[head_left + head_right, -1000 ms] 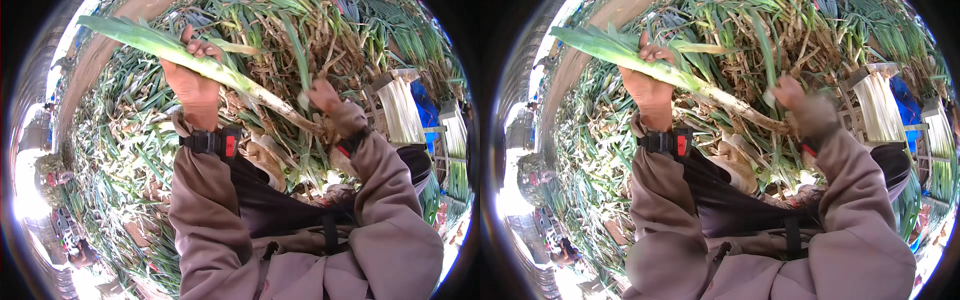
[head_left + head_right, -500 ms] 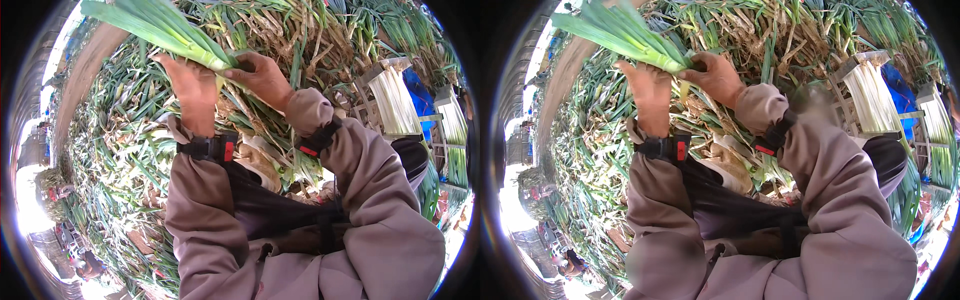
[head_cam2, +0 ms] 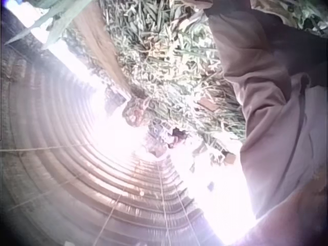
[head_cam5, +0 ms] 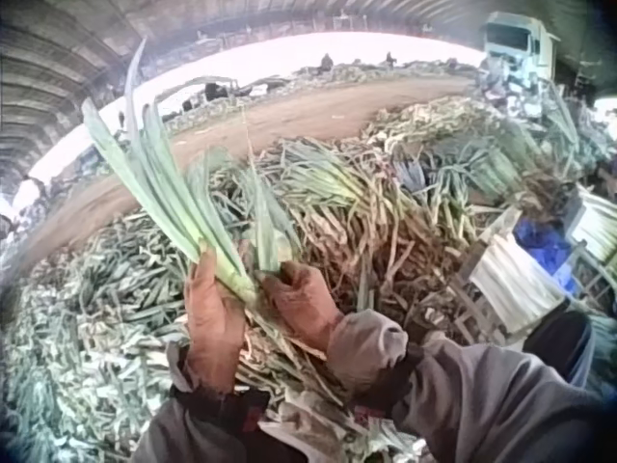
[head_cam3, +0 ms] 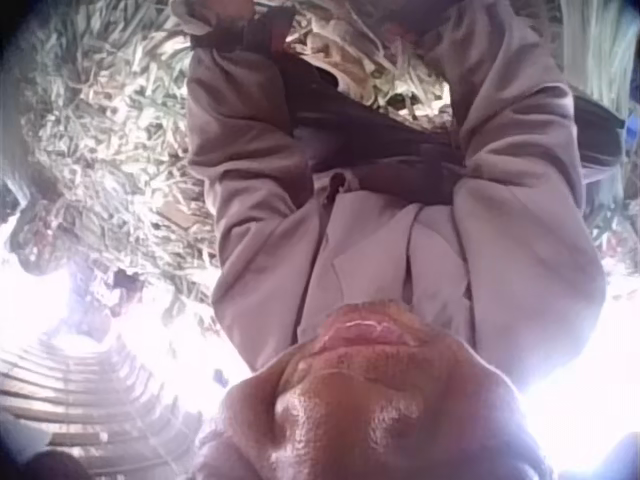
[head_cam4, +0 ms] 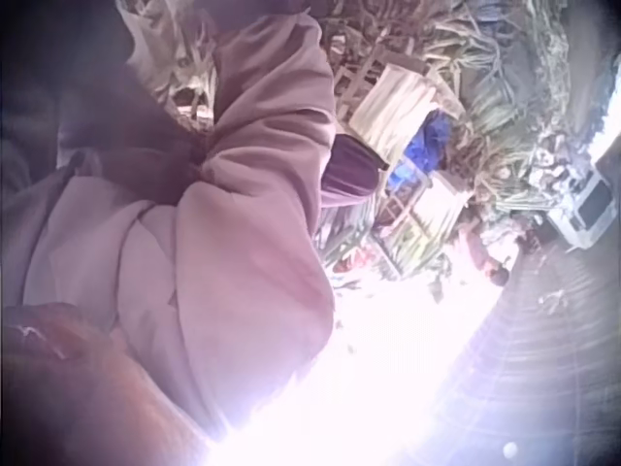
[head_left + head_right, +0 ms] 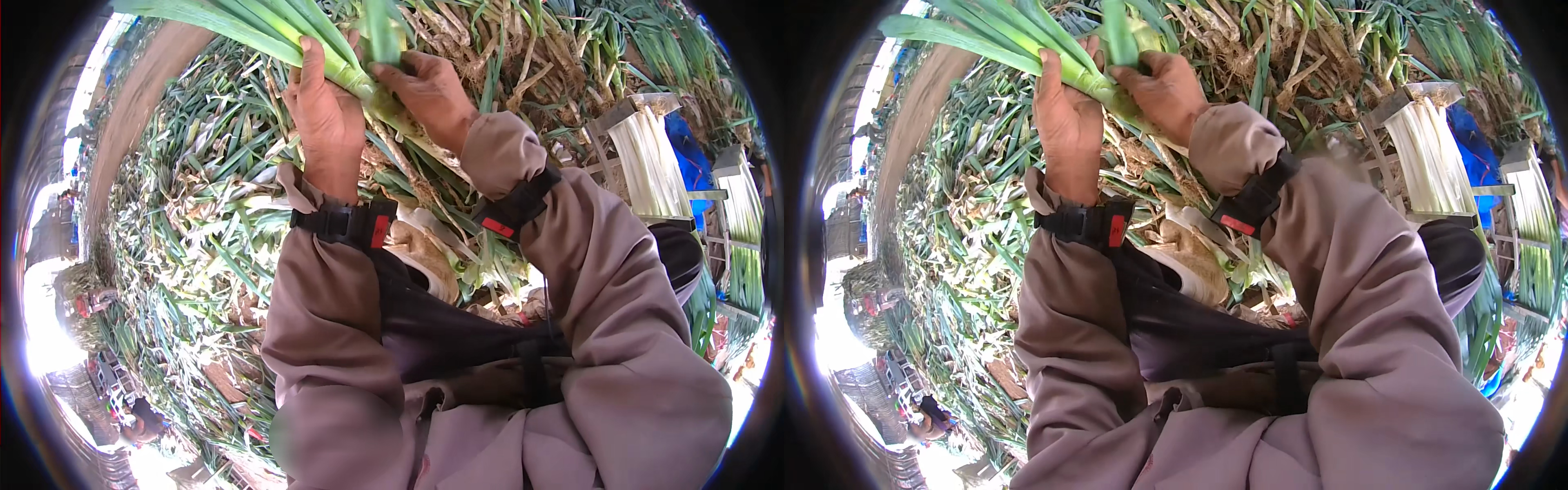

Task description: Peeling the outer skin of green onions and placing the cleaned onions into a packing box.

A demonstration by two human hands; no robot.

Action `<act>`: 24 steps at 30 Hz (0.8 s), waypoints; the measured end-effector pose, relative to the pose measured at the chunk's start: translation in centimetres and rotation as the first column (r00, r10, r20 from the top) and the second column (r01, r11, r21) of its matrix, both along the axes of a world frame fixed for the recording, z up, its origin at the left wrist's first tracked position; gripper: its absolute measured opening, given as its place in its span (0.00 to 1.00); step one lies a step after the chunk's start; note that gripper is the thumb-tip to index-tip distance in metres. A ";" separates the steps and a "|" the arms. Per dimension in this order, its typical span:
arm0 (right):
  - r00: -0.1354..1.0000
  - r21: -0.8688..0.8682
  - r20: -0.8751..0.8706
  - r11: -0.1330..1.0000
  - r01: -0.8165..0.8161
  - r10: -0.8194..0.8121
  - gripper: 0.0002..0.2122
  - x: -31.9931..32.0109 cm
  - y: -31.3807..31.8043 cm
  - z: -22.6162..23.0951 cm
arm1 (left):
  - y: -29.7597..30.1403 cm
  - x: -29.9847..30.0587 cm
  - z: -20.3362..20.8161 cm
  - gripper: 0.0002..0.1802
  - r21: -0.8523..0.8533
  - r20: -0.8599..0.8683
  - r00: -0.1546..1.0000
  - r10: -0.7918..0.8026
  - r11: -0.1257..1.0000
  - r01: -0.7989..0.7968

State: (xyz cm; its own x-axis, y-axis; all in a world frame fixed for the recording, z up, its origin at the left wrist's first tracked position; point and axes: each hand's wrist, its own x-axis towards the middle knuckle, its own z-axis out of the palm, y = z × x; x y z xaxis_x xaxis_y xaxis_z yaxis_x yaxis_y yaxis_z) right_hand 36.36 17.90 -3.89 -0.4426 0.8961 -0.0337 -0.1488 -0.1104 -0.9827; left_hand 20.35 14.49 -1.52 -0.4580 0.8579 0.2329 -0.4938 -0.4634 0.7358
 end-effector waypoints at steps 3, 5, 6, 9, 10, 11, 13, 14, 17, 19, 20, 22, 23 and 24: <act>0.962 0.122 0.272 0.992 -0.025 -0.009 0.23 2.5 1.8 -2.2 | 0.7 0.4 0.4 0.28 0.011 0.046 0.996 -0.075 0.997 0.075; 0.919 0.265 0.395 0.959 -0.096 -0.017 0.19 3.4 0.7 -2.6 | 0.2 -1.0 1.4 0.27 0.032 0.050 0.995 -0.087 0.996 0.086; 0.908 0.378 0.414 0.920 -0.100 -0.071 0.18 4.3 0.4 -3.6 | 0.3 -0.7 1.6 0.27 0.046 0.030 0.993 -0.116 0.992 0.115; 0.799 0.449 0.596 0.861 -0.241 -0.087 0.11 6.3 -2.6 -6.1 | -0.7 -1.4 2.1 0.28 0.034 -0.015 0.992 -0.125 0.992 0.125; 0.739 0.525 0.658 0.791 -0.315 -0.143 0.10 7.8 -3.2 -8.6 | -1.2 -1.6 2.8 0.29 0.015 -0.006 0.996 -0.084 0.996 0.084; 0.645 0.527 0.741 0.756 -0.389 -0.186 0.08 9.9 -4.7 -11.4 | -1.6 -2.1 3.7 0.30 0.000 0.003 0.999 -0.039 0.999 0.039; 0.276 0.318 0.944 0.722 -0.615 -0.180 0.11 21.2 -6.7 -22.0 | 0.4 -2.8 5.9 0.31 0.063 -0.003 1.000 -0.009 0.998 0.009; 0.140 0.092 0.990 0.751 -0.654 0.001 0.12 24.5 -7.8 -24.0 | 0.3 -4.0 6.2 0.30 0.082 0.006 0.998 -0.059 0.995 0.058; 0.024 -0.170 0.972 0.764 -0.623 0.235 0.18 31.1 -9.6 -24.9 | 0.3 -3.7 5.4 0.24 0.048 -0.016 0.994 -0.108 0.993 0.108; 0.533 0.266 0.846 0.850 -0.454 0.020 0.22 25.9 -5.6 -21.4 | 0.9 -2.3 4.6 0.23 0.000 -0.045 0.993 -0.112 0.994 0.112; 0.771 0.478 0.632 0.822 -0.308 -0.079 0.25 23.7 -3.3 -18.8 | 1.9 -0.4 4.6 0.22 -0.062 0.010 0.996 -0.092 0.994 0.092; 0.822 0.287 0.553 0.895 -0.341 0.136 0.28 12.1 -3.7 -3.8 | -0.5 -2.3 4.6 0.22 -0.068 -0.093 0.994 -0.049 0.997 0.043; 0.932 0.487 0.361 0.849 -0.206 0.019 0.29 10.6 -3.5 -1.2 | 0.4 -1.0 4.3 0.22 -0.042 -0.104 0.992 -0.075 0.997 0.071; 0.951 0.686 0.297 0.712 -0.150 -0.085 0.30 9.4 -2.7 0.9 | 1.2 -0.1 3.6 0.21 -0.040 -0.122 0.985 -0.124 0.992 0.119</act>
State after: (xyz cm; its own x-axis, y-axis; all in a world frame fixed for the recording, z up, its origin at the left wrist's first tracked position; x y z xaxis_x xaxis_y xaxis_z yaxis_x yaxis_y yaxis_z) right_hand 45.76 15.24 -3.02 -0.5465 0.6990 0.4612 0.1400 0.6192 -0.7727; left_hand 20.21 15.65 2.07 -0.3191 0.9135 0.2523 -0.4489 -0.3801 0.8087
